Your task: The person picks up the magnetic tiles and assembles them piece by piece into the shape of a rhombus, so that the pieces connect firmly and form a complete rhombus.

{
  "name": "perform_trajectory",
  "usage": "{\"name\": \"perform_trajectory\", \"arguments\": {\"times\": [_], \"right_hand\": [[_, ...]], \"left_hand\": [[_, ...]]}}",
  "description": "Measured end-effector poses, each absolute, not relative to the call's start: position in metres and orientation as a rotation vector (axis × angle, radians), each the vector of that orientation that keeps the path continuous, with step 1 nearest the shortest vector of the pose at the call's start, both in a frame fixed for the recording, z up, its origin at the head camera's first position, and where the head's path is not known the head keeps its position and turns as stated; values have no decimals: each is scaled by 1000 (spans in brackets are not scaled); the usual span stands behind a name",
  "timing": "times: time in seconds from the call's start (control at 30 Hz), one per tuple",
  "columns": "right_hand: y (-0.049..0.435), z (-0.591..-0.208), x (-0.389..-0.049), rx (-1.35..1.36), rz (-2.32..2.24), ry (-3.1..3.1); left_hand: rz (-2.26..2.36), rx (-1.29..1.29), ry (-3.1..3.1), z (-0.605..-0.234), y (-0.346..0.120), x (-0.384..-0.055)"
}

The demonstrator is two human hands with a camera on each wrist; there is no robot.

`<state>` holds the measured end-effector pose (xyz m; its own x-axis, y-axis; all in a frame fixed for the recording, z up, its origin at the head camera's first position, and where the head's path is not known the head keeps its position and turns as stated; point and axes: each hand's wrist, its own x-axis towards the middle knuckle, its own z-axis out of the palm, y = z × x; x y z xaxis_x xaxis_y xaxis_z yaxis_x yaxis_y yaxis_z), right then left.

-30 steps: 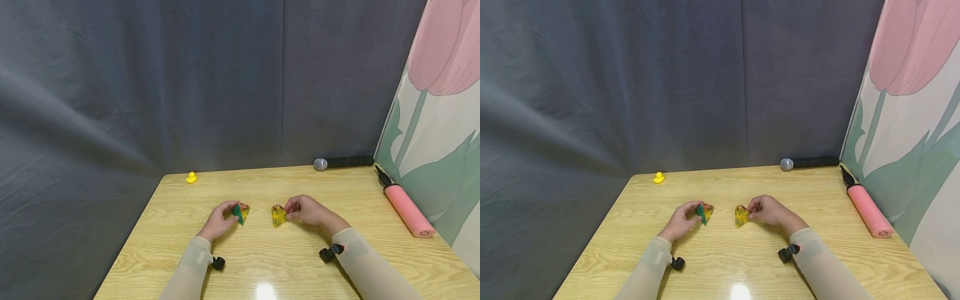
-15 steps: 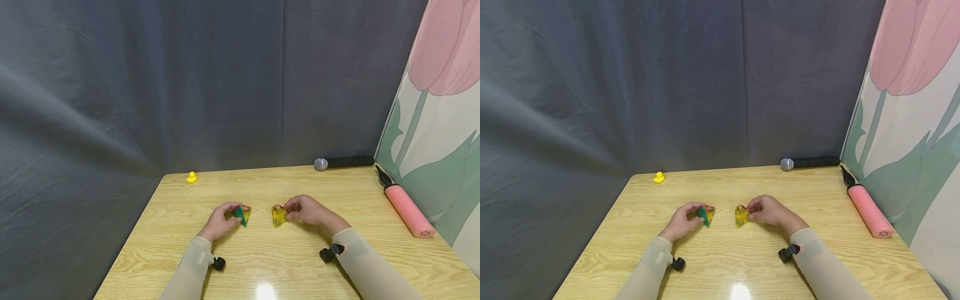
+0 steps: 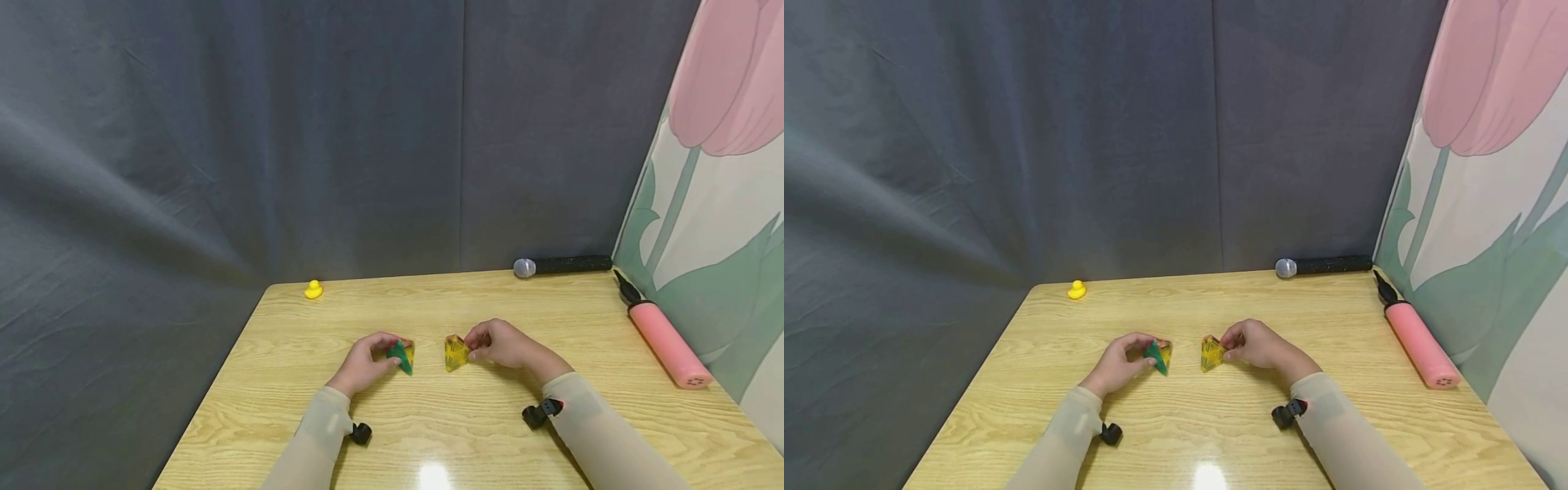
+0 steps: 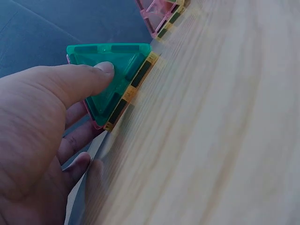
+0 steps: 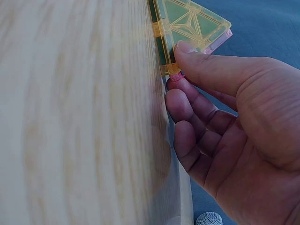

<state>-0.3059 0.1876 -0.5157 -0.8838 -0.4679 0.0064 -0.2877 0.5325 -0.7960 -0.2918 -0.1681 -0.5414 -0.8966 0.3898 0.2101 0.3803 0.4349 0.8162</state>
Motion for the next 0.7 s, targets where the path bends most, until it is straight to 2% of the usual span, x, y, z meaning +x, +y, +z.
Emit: {"name": "perform_trajectory", "arguments": {"times": [0.7], "right_hand": [[188, -514, -305, -699, -1280, 2531]], "left_hand": [[1472, 721, 2641, -540, -148, -281]]}}
